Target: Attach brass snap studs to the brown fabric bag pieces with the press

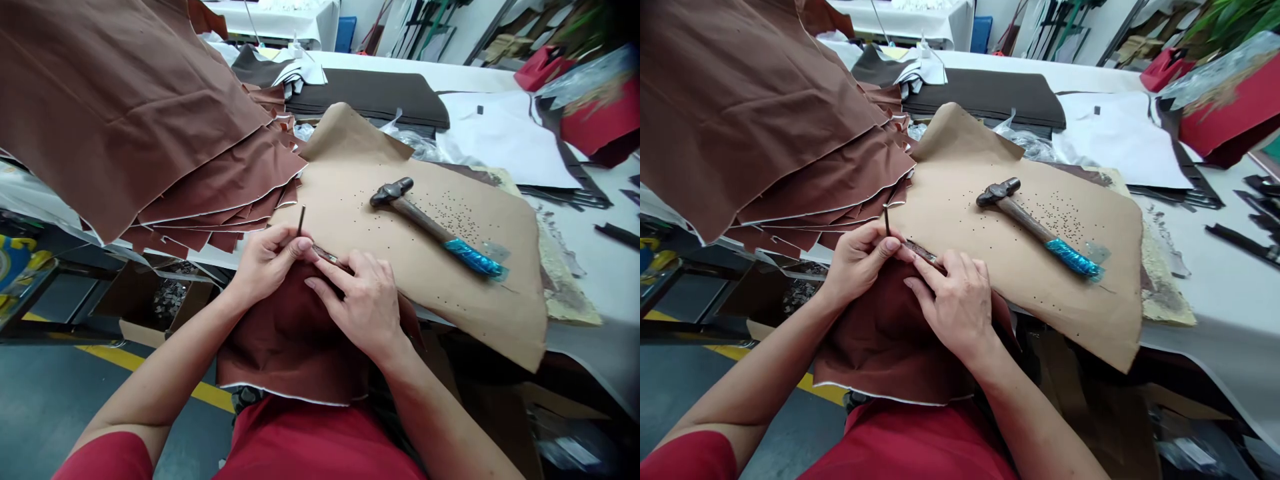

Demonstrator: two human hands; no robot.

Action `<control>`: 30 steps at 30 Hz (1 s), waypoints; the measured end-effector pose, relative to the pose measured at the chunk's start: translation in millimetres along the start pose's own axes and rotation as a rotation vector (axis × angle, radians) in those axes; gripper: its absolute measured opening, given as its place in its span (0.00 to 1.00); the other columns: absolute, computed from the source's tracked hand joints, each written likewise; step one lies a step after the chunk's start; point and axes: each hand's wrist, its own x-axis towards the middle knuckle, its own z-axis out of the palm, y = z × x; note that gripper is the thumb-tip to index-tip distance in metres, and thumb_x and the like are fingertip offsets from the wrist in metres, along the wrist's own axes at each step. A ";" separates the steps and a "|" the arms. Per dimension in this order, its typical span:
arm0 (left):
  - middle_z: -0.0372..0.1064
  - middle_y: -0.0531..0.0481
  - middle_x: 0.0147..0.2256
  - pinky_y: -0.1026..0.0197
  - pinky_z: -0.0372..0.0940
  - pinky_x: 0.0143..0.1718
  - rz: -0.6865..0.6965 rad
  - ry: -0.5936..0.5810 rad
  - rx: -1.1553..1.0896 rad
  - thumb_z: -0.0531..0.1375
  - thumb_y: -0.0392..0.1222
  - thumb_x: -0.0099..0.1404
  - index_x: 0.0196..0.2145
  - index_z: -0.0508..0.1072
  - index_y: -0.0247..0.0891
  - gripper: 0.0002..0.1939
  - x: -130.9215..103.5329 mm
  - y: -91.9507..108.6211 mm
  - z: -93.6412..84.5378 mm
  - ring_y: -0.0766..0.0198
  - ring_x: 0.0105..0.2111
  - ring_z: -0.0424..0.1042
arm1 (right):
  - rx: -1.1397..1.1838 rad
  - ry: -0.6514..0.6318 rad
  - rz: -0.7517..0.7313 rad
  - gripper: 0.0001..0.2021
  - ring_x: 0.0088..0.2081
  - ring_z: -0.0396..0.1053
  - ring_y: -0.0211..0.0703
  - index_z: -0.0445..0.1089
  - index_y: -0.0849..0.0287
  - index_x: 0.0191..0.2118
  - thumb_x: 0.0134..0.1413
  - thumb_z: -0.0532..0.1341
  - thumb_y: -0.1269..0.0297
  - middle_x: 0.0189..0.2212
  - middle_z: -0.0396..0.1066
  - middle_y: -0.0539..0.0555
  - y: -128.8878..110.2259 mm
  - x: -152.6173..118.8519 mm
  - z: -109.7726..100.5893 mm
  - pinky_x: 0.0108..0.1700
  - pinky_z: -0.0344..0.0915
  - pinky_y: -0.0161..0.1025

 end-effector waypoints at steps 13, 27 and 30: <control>0.77 0.47 0.36 0.60 0.72 0.41 0.042 -0.030 -0.039 0.62 0.45 0.68 0.36 0.75 0.38 0.08 0.0 -2.4 -0.6 0.62 0.38 0.77 | 0.032 0.007 0.014 0.17 0.42 0.64 0.46 0.74 0.45 0.56 0.65 0.58 0.50 0.39 0.69 0.54 -0.3 0.7 -0.3 0.46 0.52 0.44; 0.79 0.52 0.30 0.64 0.71 0.35 0.068 0.058 0.088 0.67 0.42 0.63 0.37 0.78 0.38 0.06 -4.6 -7.6 -0.7 0.65 0.30 0.78 | 0.052 0.014 0.008 0.19 0.42 0.63 0.46 0.71 0.42 0.58 0.65 0.59 0.51 0.38 0.68 0.54 0.0 0.8 -0.4 0.46 0.52 0.44; 0.79 0.52 0.31 0.64 0.72 0.36 0.068 0.039 0.128 0.65 0.43 0.66 0.40 0.77 0.38 0.07 -4.5 -8.3 -2.5 0.65 0.30 0.78 | 0.049 0.006 0.009 0.19 0.42 0.63 0.46 0.70 0.41 0.60 0.65 0.58 0.50 0.38 0.68 0.54 -0.4 1.0 -0.5 0.46 0.52 0.44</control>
